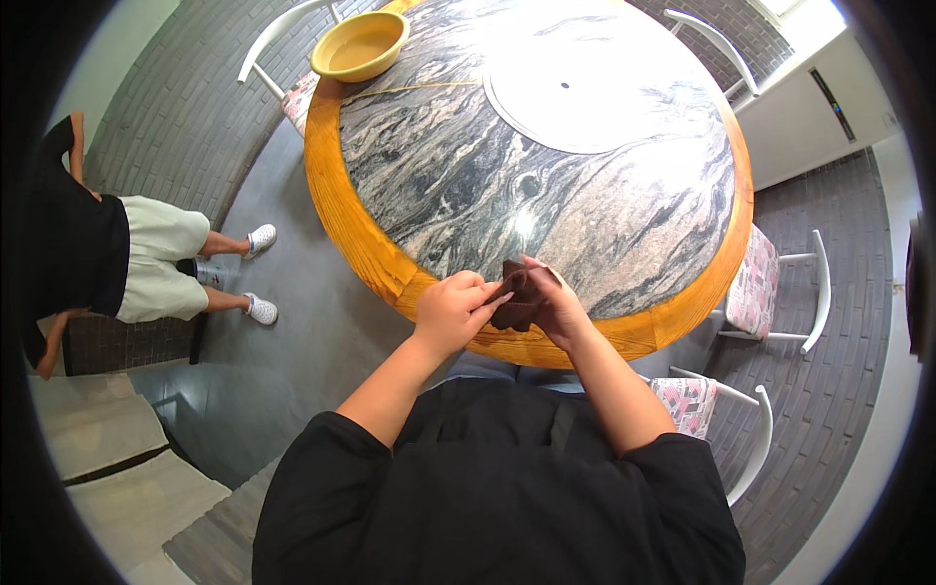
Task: The person wrings a cloth in a basin of water, folds it, and wipes down a dining table and its central turntable with the cloth.
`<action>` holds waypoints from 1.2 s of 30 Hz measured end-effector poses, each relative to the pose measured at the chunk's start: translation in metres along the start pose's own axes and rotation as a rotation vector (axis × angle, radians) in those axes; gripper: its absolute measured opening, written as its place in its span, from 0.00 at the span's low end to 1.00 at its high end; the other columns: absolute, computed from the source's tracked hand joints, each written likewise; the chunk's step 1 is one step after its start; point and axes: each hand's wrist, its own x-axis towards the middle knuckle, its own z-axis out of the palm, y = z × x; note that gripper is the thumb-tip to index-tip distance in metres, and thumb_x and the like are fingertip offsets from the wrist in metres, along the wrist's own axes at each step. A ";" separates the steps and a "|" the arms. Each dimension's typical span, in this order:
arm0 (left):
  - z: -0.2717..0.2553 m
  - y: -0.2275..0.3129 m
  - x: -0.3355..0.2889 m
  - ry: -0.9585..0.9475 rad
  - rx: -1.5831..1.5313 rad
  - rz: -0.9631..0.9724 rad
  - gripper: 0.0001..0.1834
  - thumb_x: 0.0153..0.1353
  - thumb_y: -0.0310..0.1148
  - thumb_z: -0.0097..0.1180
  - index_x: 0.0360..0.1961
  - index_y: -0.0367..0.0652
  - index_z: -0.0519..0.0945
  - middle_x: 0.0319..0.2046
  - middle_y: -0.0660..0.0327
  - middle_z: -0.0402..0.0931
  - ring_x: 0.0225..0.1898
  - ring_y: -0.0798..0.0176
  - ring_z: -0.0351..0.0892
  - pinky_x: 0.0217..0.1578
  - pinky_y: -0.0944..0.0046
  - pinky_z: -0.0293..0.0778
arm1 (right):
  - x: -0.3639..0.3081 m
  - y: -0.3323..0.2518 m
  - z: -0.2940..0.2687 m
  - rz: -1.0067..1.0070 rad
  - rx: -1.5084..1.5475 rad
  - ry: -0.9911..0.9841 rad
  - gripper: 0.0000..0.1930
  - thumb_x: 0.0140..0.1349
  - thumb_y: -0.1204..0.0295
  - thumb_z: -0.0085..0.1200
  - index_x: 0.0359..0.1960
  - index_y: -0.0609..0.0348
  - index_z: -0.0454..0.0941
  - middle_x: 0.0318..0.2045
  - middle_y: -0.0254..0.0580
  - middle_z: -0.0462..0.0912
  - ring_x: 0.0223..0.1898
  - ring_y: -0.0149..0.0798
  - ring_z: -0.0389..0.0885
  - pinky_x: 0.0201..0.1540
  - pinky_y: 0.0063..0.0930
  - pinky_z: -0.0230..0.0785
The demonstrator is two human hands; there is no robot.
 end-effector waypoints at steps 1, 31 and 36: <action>0.004 0.001 0.001 0.016 0.049 -0.014 0.09 0.63 0.31 0.66 0.43 0.46 0.90 0.33 0.60 0.80 0.32 0.56 0.80 0.34 0.63 0.75 | 0.002 -0.003 0.001 -0.033 -0.299 0.126 0.27 0.77 0.52 0.51 0.68 0.57 0.71 0.61 0.42 0.79 0.60 0.40 0.79 0.59 0.39 0.75; 0.008 -0.043 0.057 0.309 -0.482 0.035 0.05 0.71 0.29 0.62 0.42 0.38 0.79 0.38 0.62 0.82 0.44 0.69 0.82 0.48 0.65 0.78 | -0.067 -0.137 -0.058 -0.668 -1.274 0.212 0.09 0.59 0.76 0.70 0.34 0.62 0.81 0.39 0.41 0.80 0.40 0.39 0.78 0.44 0.29 0.72; -0.009 -0.020 0.075 0.361 -0.448 -0.080 0.09 0.78 0.36 0.53 0.46 0.40 0.76 0.33 0.68 0.71 0.33 0.75 0.65 0.38 0.72 0.65 | -0.070 -0.185 -0.020 -0.717 -1.428 0.087 0.06 0.63 0.76 0.66 0.38 0.65 0.83 0.41 0.42 0.80 0.43 0.41 0.79 0.48 0.29 0.72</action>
